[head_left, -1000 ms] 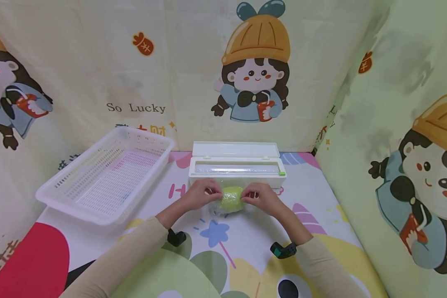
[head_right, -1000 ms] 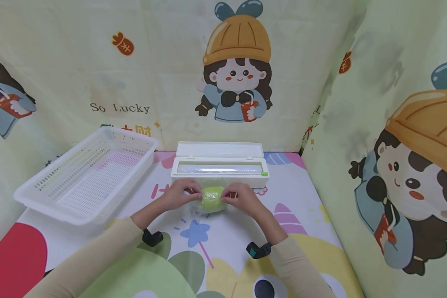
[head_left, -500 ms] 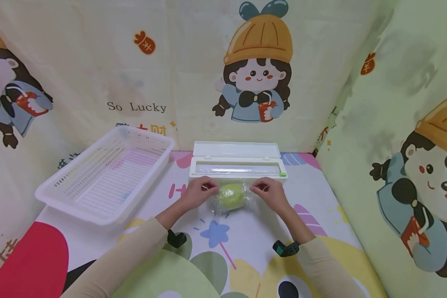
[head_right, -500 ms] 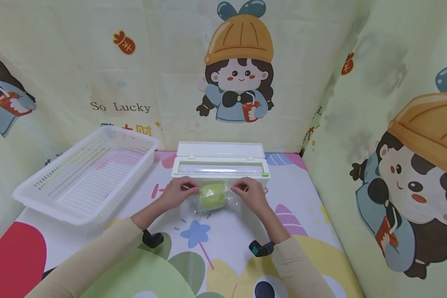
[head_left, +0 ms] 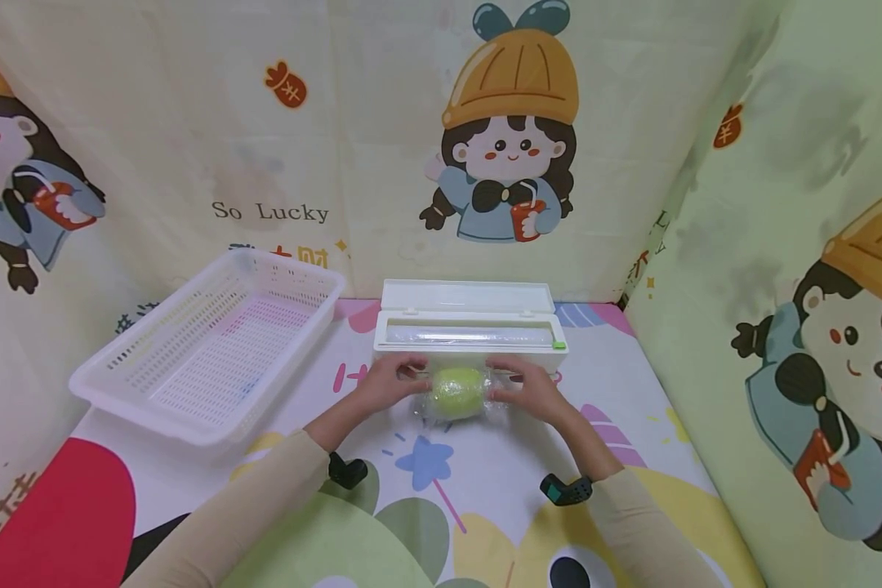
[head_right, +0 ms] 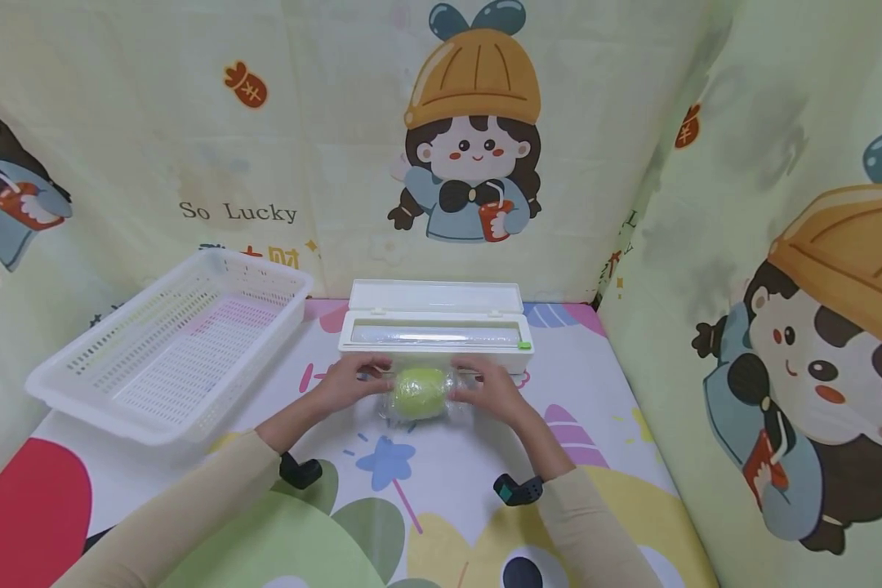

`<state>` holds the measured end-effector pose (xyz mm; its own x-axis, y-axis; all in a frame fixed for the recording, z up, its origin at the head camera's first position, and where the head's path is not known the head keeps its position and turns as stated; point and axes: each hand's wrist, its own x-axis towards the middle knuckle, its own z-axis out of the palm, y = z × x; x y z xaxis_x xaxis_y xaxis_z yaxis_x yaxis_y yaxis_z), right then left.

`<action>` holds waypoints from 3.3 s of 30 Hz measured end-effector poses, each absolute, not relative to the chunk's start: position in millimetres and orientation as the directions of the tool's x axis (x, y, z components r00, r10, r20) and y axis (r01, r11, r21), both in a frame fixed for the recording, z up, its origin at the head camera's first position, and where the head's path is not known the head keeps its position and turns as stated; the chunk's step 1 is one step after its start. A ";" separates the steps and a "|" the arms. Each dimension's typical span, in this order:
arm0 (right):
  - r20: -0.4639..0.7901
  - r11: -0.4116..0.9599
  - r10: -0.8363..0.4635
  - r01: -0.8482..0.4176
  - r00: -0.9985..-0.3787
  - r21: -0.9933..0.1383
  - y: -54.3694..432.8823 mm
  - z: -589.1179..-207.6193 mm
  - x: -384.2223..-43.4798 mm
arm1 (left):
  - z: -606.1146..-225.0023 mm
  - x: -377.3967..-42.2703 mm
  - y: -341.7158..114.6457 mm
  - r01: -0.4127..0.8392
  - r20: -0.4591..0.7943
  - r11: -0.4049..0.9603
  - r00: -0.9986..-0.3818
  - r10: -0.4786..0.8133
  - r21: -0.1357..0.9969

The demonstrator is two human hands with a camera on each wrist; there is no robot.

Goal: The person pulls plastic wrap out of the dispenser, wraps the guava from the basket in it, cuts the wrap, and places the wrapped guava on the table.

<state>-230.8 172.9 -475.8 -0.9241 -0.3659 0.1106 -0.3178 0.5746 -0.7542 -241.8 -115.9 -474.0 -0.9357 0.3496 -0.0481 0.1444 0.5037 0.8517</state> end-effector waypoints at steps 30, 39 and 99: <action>0.177 0.524 -0.587 -0.537 -0.790 -0.661 163.4 -475.5 -216.6 | -478.2 -237.7 -115.4 0.358 0.070 0.379 -0.799 0.597 0.853; 0.149 0.549 -0.543 -0.483 -0.827 -0.682 150.0 -479.0 -226.2 | -479.2 -239.6 -120.2 0.294 0.050 0.374 -0.839 0.542 0.880; 0.137 0.430 -0.460 -0.355 -0.877 -0.830 148.0 -428.1 -201.9 | -466.1 -234.0 -115.7 0.338 0.183 0.337 -0.891 0.415 0.879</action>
<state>-201.9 148.0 -428.1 -0.8774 -0.4597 0.1373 -0.3553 0.4303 -0.8299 -234.0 -115.7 -466.1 -0.8911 0.4152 0.1833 0.3377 0.3368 0.8789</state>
